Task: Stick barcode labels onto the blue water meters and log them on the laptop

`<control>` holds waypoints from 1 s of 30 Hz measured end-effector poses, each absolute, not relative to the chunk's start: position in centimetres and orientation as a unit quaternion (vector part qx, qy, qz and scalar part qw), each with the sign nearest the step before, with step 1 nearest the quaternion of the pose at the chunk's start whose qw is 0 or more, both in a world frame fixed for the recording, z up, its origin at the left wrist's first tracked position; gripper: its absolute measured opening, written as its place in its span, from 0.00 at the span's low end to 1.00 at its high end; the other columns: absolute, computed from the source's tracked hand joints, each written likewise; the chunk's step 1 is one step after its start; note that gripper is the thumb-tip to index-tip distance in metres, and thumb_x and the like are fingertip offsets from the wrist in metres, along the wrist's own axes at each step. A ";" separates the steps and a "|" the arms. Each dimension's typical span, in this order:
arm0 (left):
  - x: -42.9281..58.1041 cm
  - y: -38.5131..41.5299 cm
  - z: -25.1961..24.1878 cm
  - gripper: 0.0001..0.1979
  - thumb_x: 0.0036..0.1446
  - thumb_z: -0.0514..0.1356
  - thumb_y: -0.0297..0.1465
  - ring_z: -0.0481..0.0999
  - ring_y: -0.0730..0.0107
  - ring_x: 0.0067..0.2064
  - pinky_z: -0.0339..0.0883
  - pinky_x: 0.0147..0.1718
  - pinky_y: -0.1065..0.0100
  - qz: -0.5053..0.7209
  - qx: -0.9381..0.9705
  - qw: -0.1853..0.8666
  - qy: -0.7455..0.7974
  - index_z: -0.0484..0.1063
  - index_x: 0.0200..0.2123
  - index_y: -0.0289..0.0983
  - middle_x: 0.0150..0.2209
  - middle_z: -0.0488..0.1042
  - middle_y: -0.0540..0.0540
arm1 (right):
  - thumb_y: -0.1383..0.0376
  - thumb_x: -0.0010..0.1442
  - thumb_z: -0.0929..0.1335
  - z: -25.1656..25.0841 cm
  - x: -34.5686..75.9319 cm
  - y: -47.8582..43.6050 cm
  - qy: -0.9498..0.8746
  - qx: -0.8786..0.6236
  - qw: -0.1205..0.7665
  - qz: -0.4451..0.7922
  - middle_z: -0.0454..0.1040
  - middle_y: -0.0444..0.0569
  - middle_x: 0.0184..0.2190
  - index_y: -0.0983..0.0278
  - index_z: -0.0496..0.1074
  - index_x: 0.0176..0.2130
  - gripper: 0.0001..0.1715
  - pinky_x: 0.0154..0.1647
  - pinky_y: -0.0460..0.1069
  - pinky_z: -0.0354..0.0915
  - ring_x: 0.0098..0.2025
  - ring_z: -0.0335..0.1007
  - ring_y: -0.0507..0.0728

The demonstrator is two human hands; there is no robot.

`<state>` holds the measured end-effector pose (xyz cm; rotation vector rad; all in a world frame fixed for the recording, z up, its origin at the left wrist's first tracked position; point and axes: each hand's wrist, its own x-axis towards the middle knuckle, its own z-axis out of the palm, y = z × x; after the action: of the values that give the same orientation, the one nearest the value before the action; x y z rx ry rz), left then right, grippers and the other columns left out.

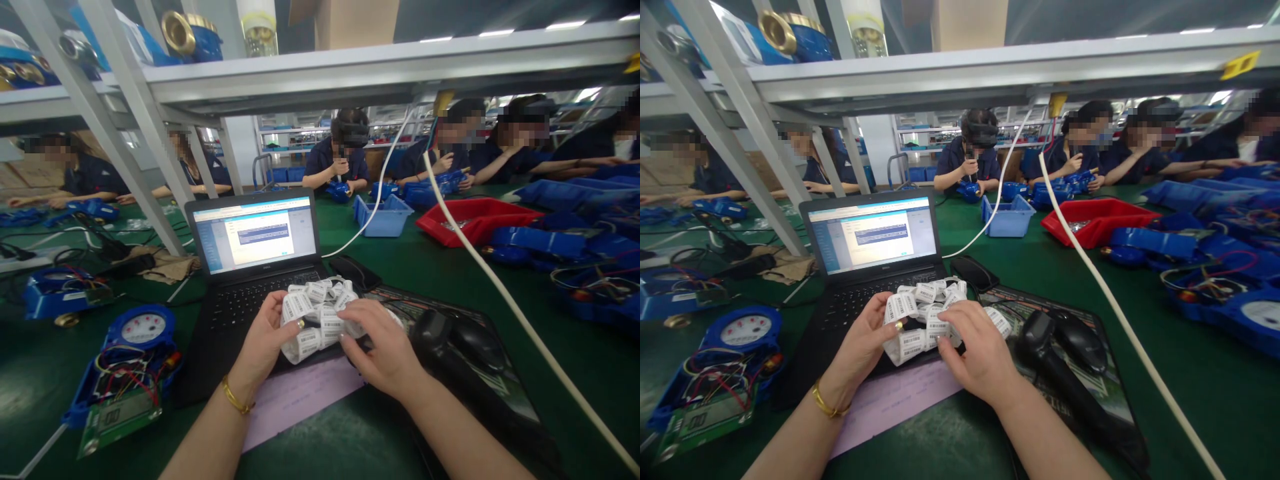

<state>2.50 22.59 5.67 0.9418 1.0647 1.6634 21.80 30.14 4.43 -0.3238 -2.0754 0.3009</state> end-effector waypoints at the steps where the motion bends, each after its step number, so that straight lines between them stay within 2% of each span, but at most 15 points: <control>1: 2.7 22.6 5.8 0.27 0.41 0.72 0.29 0.71 0.72 0.37 0.67 0.36 0.73 0.684 0.359 0.472 0.425 0.63 0.43 0.34 0.37 0.72 0.47 | 0.71 0.61 0.63 4.4 21.6 29.8 -0.866 -0.119 0.470 0.121 0.69 0.54 0.44 0.64 0.65 0.49 0.15 0.50 0.58 0.65 0.48 0.64 0.61; 4: 3.0 22.6 6.2 0.28 0.37 0.73 0.29 0.71 0.73 0.34 0.68 0.36 0.73 0.714 0.276 0.507 0.396 0.64 0.41 0.33 0.36 0.72 0.47 | 0.75 0.59 0.62 4.3 20.6 28.8 -0.914 -0.081 0.389 0.088 0.65 0.55 0.52 0.60 0.65 0.54 0.24 0.53 0.59 0.63 0.55 0.60 0.63; 6: 3.1 22.6 6.3 0.29 0.35 0.74 0.28 0.72 0.70 0.36 0.69 0.37 0.71 0.721 0.225 0.532 0.382 0.65 0.40 0.33 0.37 0.72 0.46 | 0.77 0.58 0.61 4.0 19.9 28.3 -0.930 -0.082 0.352 0.061 0.63 0.53 0.56 0.57 0.65 0.55 0.28 0.53 0.58 0.64 0.58 0.57 0.63; 9: 3.2 22.6 6.6 0.29 0.35 0.74 0.27 0.74 0.65 0.39 0.70 0.38 0.68 0.720 0.176 0.567 0.361 0.65 0.40 0.34 0.39 0.73 0.43 | 0.76 0.60 0.61 3.6 19.5 28.3 -0.920 -0.106 0.372 0.065 0.66 0.53 0.52 0.59 0.69 0.49 0.21 0.48 0.56 0.66 0.53 0.63 0.62; 12: 3.2 22.6 6.9 0.29 0.37 0.73 0.29 0.73 0.59 0.46 0.69 0.45 0.63 0.718 0.164 0.587 0.336 0.64 0.42 0.33 0.44 0.72 0.38 | 0.72 0.60 0.63 3.3 19.9 29.1 -0.862 -0.141 0.459 0.163 0.70 0.53 0.44 0.63 0.71 0.40 0.10 0.45 0.53 0.67 0.46 0.67 0.60; 15: 3.6 22.4 6.8 0.31 0.39 0.72 0.32 0.70 0.53 0.52 0.65 0.52 0.58 0.705 0.208 0.587 0.340 0.63 0.46 0.32 0.49 0.70 0.33 | 0.66 0.59 0.67 3.3 20.4 30.0 -0.755 -0.204 0.516 0.349 0.72 0.52 0.39 0.63 0.71 0.36 0.03 0.34 0.48 0.68 0.37 0.70 0.57; 17: 3.9 22.4 6.5 0.30 0.42 0.71 0.33 0.70 0.55 0.52 0.64 0.53 0.60 0.686 0.271 0.564 0.371 0.62 0.46 0.33 0.49 0.70 0.34 | 0.61 0.58 0.69 3.4 20.5 30.3 -0.668 -0.219 0.519 0.487 0.73 0.49 0.34 0.63 0.71 0.35 0.07 0.30 0.47 0.68 0.32 0.70 0.55; 19: 4.2 22.3 6.0 0.26 0.46 0.70 0.34 0.71 0.59 0.51 0.65 0.51 0.65 0.659 0.338 0.538 0.403 0.64 0.46 0.34 0.49 0.71 0.37 | 0.57 0.56 0.72 3.7 20.4 30.3 -0.598 -0.211 0.511 0.581 0.73 0.47 0.29 0.64 0.70 0.35 0.14 0.30 0.46 0.68 0.29 0.69 0.54; 24: 4.7 22.4 5.1 0.25 0.46 0.71 0.35 0.72 0.64 0.47 0.67 0.45 0.70 0.618 0.420 0.512 0.424 0.68 0.45 0.35 0.46 0.73 0.40 | 0.52 0.51 0.75 4.1 20.0 29.8 -0.571 -0.209 0.487 0.627 0.73 0.46 0.26 0.65 0.71 0.32 0.20 0.28 0.45 0.66 0.26 0.67 0.52; 30: 4.9 22.4 5.1 0.24 0.44 0.72 0.34 0.74 0.64 0.46 0.67 0.45 0.70 0.620 0.410 0.511 0.432 0.71 0.44 0.34 0.44 0.75 0.41 | 0.52 0.53 0.75 3.9 19.8 29.5 -0.579 -0.196 0.486 0.624 0.73 0.46 0.27 0.64 0.72 0.33 0.19 0.29 0.45 0.68 0.28 0.69 0.53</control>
<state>4.90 22.35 5.12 0.9863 1.0395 1.4934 19.83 29.55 3.90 -0.4764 -1.4095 1.5189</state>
